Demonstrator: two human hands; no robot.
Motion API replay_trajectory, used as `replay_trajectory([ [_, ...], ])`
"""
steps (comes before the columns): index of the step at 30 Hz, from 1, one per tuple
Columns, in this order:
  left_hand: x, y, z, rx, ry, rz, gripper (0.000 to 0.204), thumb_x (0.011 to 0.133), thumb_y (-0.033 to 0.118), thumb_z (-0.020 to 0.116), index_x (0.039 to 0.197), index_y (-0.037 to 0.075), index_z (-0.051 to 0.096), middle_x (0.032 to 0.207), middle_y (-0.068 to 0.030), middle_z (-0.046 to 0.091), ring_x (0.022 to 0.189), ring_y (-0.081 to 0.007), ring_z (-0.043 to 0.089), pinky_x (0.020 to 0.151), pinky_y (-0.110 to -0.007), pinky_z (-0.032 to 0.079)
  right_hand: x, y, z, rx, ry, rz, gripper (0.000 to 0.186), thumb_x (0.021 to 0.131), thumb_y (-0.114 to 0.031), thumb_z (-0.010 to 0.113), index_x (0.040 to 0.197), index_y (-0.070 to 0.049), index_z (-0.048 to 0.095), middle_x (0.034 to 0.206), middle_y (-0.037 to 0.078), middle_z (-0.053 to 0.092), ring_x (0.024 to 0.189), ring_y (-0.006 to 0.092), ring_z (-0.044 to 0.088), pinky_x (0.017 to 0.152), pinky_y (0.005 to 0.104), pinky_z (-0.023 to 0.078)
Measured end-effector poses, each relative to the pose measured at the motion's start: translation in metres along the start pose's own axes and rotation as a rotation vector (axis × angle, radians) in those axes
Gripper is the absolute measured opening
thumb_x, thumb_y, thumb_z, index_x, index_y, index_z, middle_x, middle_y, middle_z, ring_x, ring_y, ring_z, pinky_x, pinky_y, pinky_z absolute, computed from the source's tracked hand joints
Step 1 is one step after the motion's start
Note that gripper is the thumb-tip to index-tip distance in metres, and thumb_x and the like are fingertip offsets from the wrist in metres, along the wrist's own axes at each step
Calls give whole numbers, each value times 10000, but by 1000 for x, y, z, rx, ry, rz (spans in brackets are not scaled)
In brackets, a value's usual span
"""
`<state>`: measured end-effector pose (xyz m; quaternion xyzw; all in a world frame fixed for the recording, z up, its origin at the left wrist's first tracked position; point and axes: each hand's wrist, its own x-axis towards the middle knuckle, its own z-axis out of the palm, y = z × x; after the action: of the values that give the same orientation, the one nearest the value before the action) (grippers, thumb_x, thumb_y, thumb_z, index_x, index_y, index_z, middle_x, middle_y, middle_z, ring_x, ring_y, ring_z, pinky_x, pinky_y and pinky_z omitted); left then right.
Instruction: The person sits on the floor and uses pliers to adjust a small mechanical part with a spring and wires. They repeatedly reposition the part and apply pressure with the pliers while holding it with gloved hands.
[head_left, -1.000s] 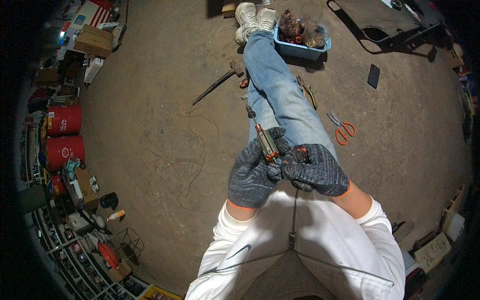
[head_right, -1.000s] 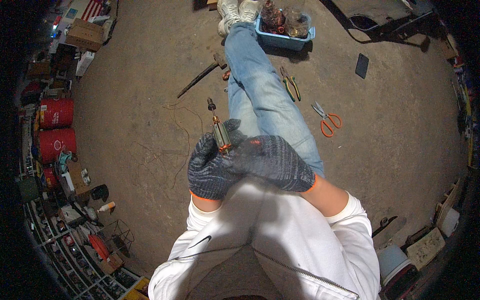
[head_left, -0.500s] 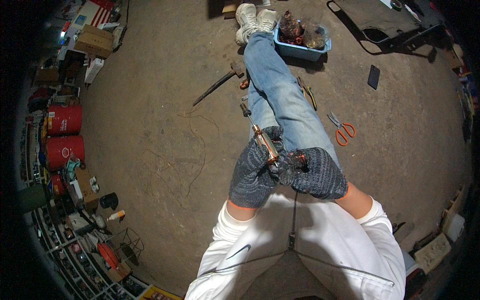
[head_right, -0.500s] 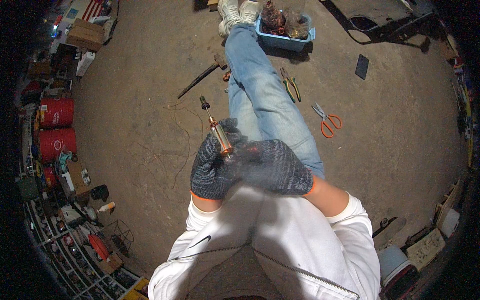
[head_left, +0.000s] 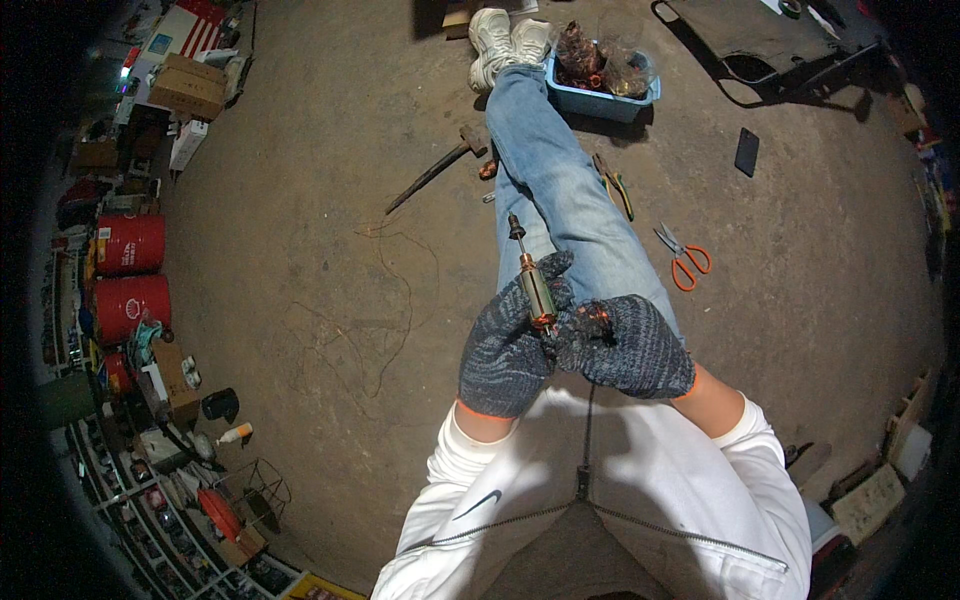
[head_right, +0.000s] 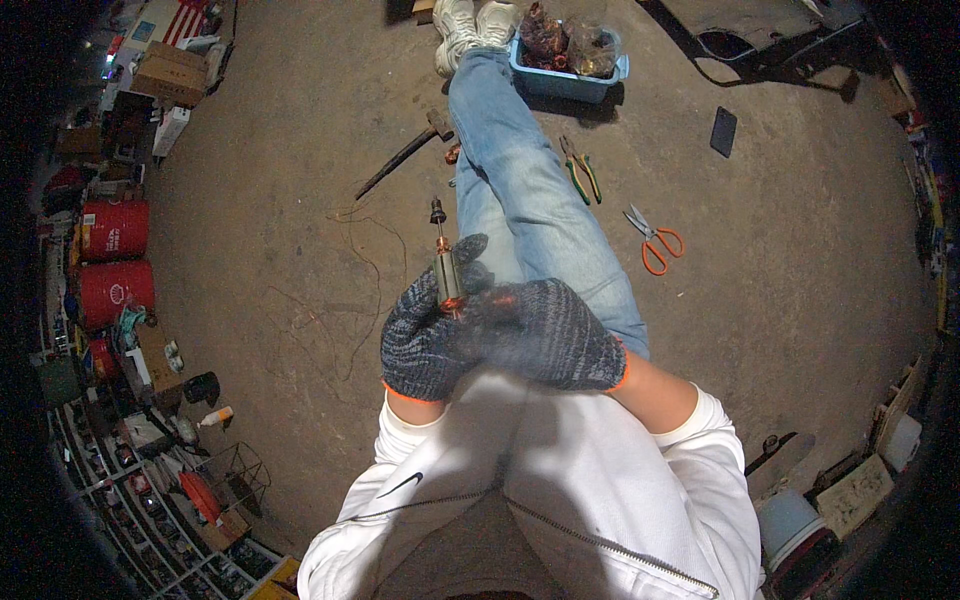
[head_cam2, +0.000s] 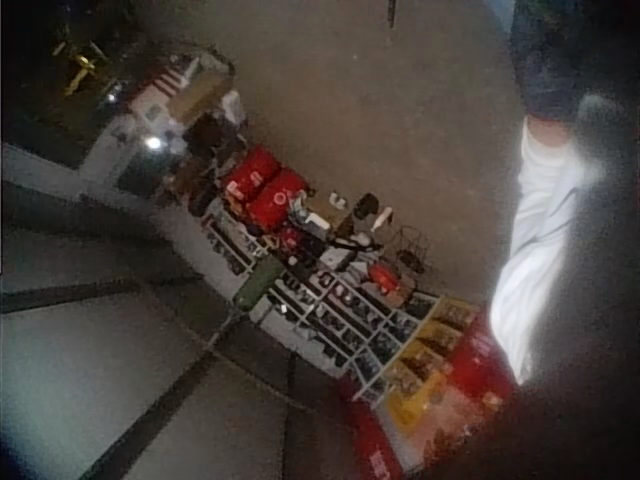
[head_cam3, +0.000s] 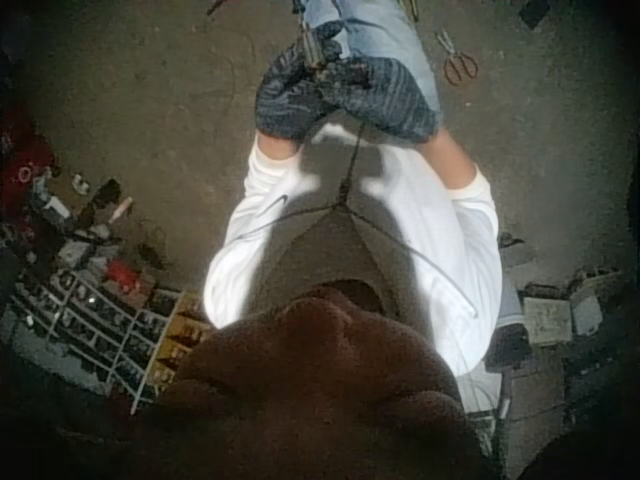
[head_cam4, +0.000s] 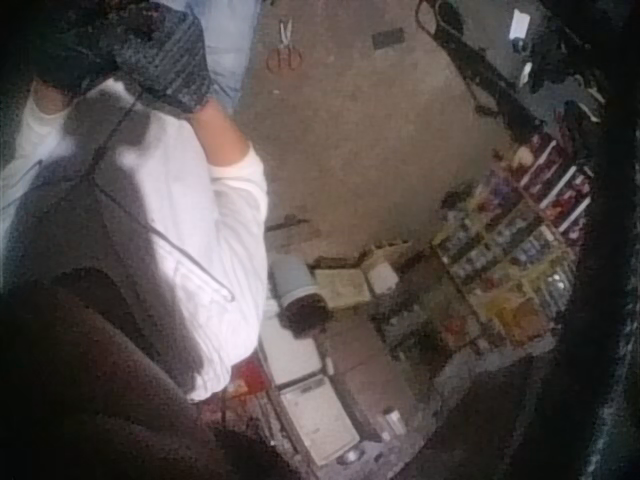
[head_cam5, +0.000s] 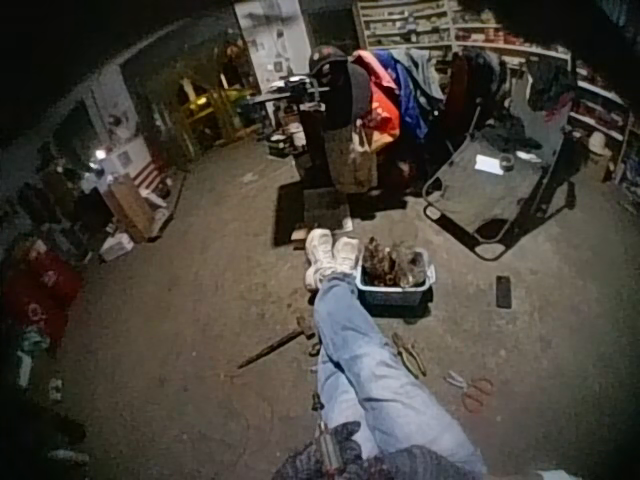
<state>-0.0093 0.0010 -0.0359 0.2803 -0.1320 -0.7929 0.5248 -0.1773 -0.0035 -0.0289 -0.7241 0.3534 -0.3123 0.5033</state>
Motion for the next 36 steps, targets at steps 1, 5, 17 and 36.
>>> replay_trajectory([
  [1, 0, 0, 1, 162, 16, 26, 330, 808, 22, 516, 1122, -80, 514, 1211, -231, 477, 1040, -315, 530, 897, -412, 438, 0, 0, 0, -10, 4, -4, 222, 739, -212, 640, 944, -127, 639, 884, 93, 631, 740, 247, 623, 633, 322, 495],
  [5, -3, 1, 4, 555, 50, 120, 331, 756, 3, 573, 1078, -74, 551, 1204, -236, 483, 1033, -301, 538, 882, -401, 448, 0, 1, 1, -35, 17, -24, 201, 747, -202, 636, 925, -107, 639, 866, 96, 629, 721, 258, 620, 621, 327, 491],
  [17, 2, -7, -3, 97, -28, 48, 522, 825, 108, 549, 1262, -88, 340, 1001, -144, 595, 868, -195, 595, 766, -318, 501, 4, -4, 2, -131, 59, -100, 218, 762, -209, 631, 938, -81, 635, 820, 97, 635, 698, 253, 620, 607, 313, 482],
  [36, 2, -4, -8, 154, 12, 16, 563, 823, 163, 515, 1269, -110, 307, 954, -122, 540, 841, -199, 557, 755, -313, 492, 3, -7, 3, -134, -9, -66, 160, 773, -244, 613, 900, -150, 640, 741, 110, 603, 609, 288, 587, 514, 367, 452],
])
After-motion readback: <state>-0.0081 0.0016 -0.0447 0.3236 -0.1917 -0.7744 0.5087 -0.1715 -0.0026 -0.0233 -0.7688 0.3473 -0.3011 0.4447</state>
